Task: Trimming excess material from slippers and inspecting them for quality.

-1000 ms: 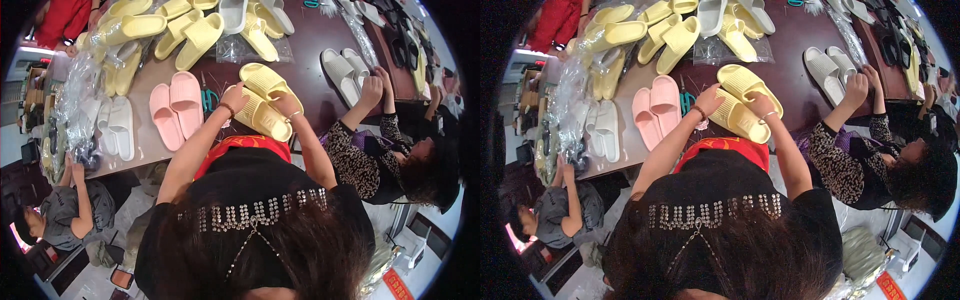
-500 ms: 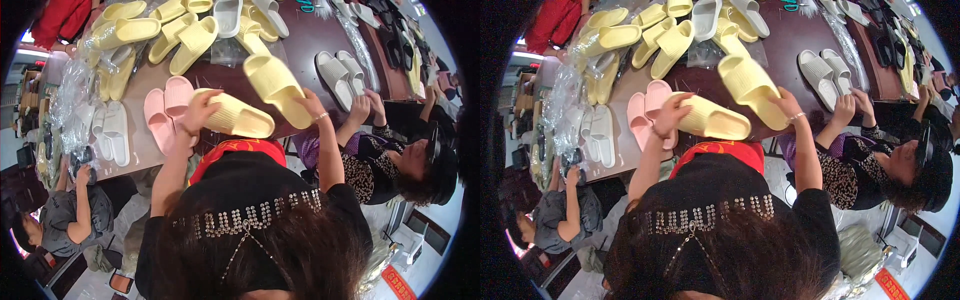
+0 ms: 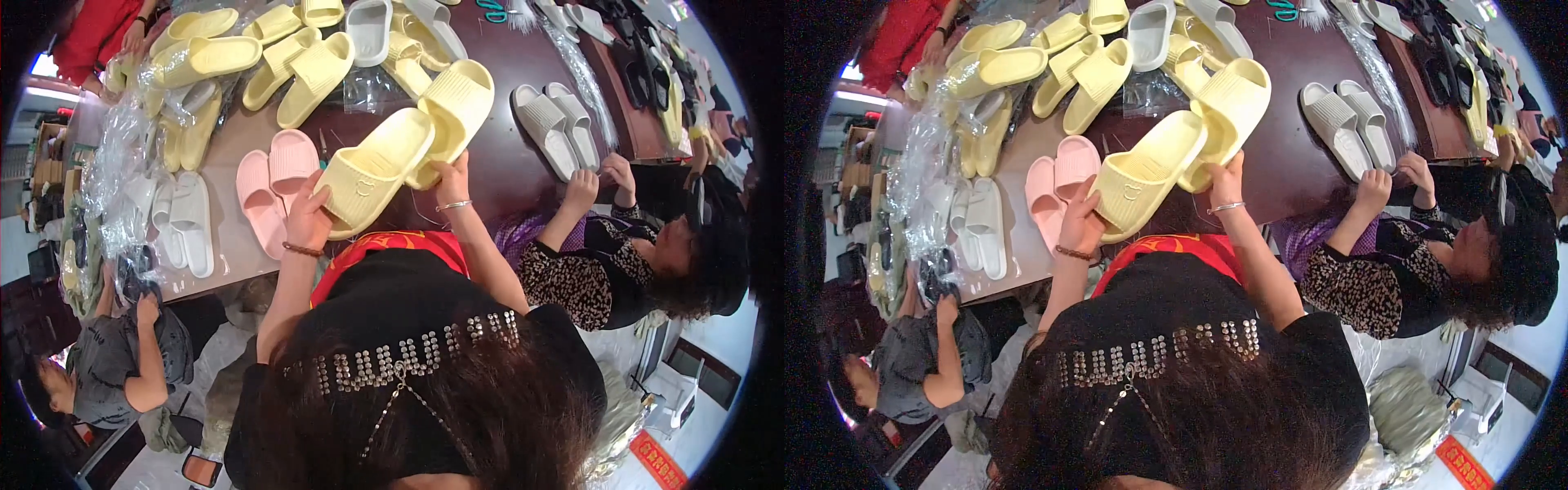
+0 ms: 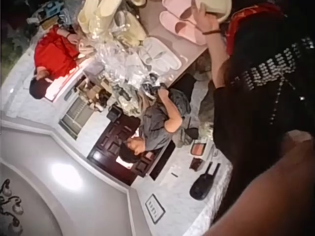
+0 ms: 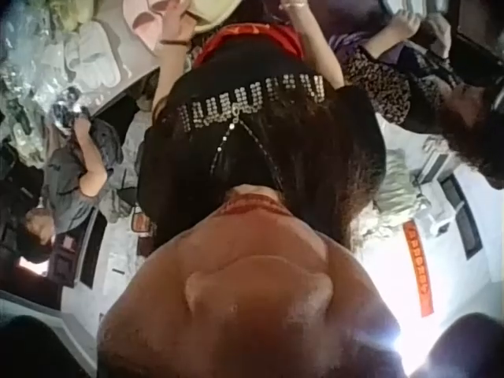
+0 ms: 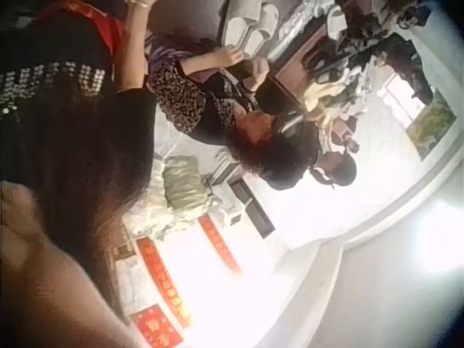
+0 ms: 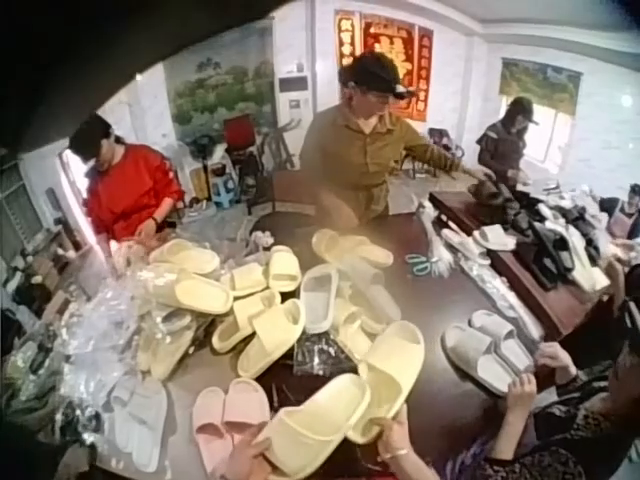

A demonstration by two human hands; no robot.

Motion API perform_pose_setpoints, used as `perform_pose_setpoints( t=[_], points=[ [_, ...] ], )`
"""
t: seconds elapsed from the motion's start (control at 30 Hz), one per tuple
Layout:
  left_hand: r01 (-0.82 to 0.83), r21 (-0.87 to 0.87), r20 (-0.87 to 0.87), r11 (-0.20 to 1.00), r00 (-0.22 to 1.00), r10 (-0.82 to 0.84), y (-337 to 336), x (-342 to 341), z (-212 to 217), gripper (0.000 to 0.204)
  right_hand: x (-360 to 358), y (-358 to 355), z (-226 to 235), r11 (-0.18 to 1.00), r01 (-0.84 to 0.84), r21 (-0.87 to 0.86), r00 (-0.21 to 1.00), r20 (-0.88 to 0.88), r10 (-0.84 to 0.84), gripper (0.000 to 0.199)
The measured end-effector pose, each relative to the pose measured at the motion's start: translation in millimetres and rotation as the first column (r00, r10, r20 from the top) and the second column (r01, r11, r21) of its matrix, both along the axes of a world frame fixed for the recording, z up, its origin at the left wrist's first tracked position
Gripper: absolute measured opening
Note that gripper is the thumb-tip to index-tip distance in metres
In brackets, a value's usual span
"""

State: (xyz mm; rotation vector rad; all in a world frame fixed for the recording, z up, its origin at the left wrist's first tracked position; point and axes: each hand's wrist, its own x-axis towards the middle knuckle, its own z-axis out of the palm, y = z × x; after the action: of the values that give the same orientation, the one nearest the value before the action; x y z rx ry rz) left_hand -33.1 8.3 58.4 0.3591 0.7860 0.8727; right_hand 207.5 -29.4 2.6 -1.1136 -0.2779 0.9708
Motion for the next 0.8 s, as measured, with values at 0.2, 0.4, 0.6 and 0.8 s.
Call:
perform_pose_setpoints(
  t=[0.2,0.4,0.6,0.8],
  points=[
    [-0.026,0.011,0.081,1.000,0.996,0.025,3,21,5,0.039,-9,1,-2,0.993,-0.116,-0.017,0.987,0.113,0.117,0.053],
    [-0.139,0.022,0.133,0.990,0.982,0.135,7,63,-6,0.039,-40,-6,5,0.943,-0.333,-0.005,0.930,0.163,0.329,0.059],
    [-0.062,-0.027,0.180,0.998,0.982,0.065,-3,88,-2,0.040,8,-16,31,0.885,-0.454,0.101,0.890,0.012,0.455,0.066],
    [0.191,0.166,0.067,0.968,0.977,-0.204,-12,120,17,0.040,31,-11,62,0.970,-0.236,-0.058,0.959,0.149,0.243,0.072]
  ],
)
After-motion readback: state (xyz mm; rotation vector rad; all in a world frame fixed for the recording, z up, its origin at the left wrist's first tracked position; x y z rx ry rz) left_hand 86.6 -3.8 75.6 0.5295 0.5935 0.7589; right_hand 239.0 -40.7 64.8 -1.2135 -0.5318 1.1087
